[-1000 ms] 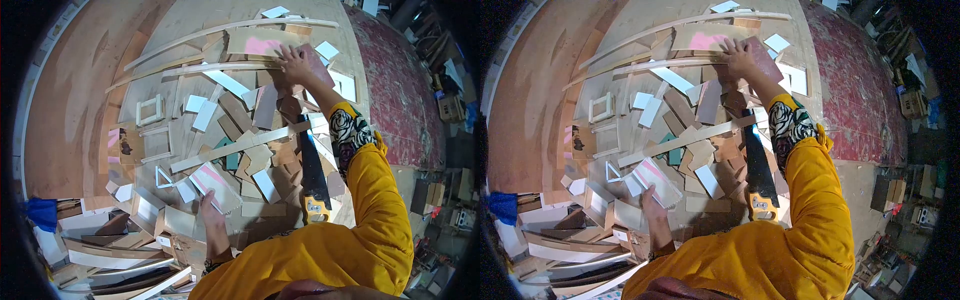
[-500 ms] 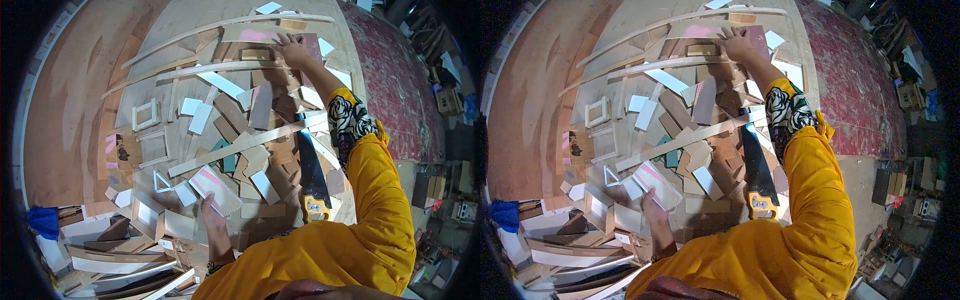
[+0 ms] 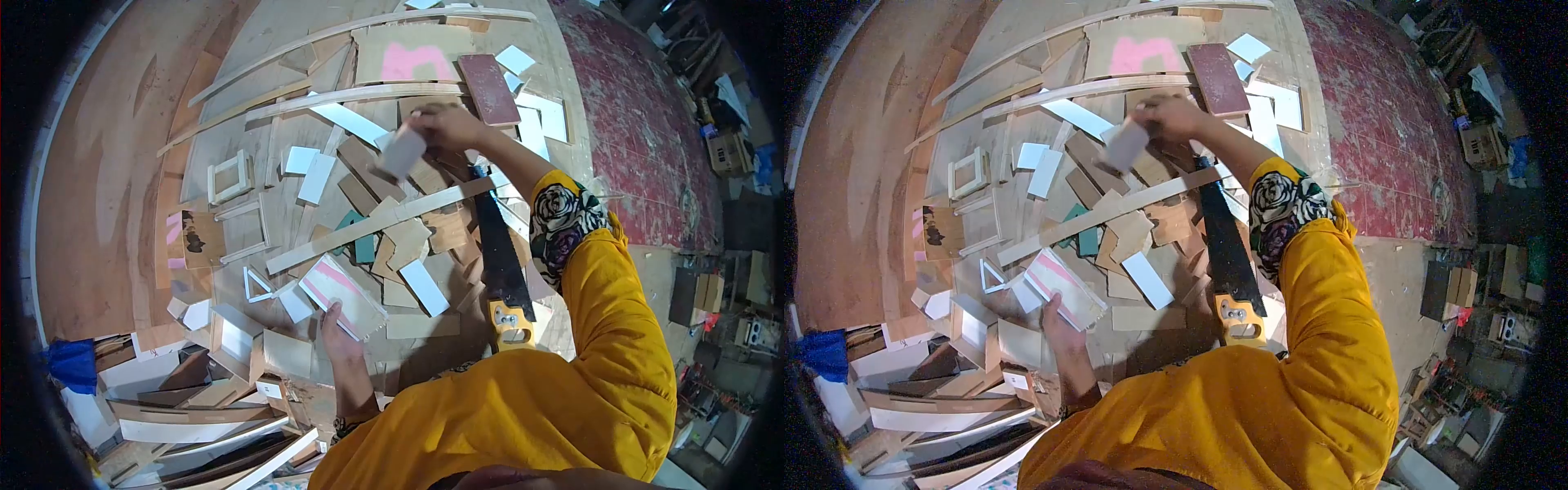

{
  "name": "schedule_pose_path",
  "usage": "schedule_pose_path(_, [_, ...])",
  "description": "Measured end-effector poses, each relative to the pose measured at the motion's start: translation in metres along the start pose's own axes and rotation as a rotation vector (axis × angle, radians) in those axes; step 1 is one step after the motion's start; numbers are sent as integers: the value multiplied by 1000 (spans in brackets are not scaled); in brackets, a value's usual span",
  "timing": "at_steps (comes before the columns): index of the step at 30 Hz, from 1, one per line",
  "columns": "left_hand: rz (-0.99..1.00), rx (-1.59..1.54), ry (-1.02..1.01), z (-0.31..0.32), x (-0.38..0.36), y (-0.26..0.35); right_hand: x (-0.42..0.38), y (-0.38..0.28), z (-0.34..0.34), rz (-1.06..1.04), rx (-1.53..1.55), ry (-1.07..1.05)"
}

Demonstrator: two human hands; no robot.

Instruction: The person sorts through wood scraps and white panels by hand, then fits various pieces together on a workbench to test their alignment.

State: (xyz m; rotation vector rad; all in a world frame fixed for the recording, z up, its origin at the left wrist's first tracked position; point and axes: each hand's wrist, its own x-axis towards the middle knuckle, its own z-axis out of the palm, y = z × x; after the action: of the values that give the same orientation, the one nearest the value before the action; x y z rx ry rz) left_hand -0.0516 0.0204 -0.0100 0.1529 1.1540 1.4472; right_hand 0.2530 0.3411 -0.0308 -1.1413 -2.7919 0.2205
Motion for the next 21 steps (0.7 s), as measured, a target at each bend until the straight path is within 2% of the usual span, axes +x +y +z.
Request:
schedule_pose_path(2, [13, -31, -6, -3, -3, 2, -3, 19, -3, 162, 396, 207])
schedule_pose_path(3, [13, -31, -5, -3, -4, 2, -5, 24, -9, 162, 397, 206])
schedule_pose_path(5, [56, -40, -7, -4, -6, 2, -11, 31, -20, 545, 587, 220])
schedule_pose_path(6, [54, -40, -8, -5, -6, 2, -16, 32, -23, 547, 587, 220])
schedule_pose_path(8, [16, -98, -12, -4, -8, 2, -27, 32, -28, 736, 957, 97])
schedule_pose_path(13, [33, -83, -5, 4, -12, 3, -47, 44, -12, 631, 923, 203])
schedule_pose_path(16, [18, -95, 7, 2, -13, 3, -45, 40, -15, 733, 765, 264])
schedule_pose_path(18, [8, -99, 9, -3, -13, 2, -36, 17, -22, 754, -257, 333])
schedule_pose_path(19, [9, -87, -8, -7, -11, 0, -26, 0, -29, 705, -203, 195])
schedule_pose_path(20, [11, -78, -23, -8, -9, -1, -18, -4, -19, 486, -177, 174])
schedule_pose_path(21, [14, -80, -17, -8, -9, -2, -8, -15, -21, 255, -205, 10])
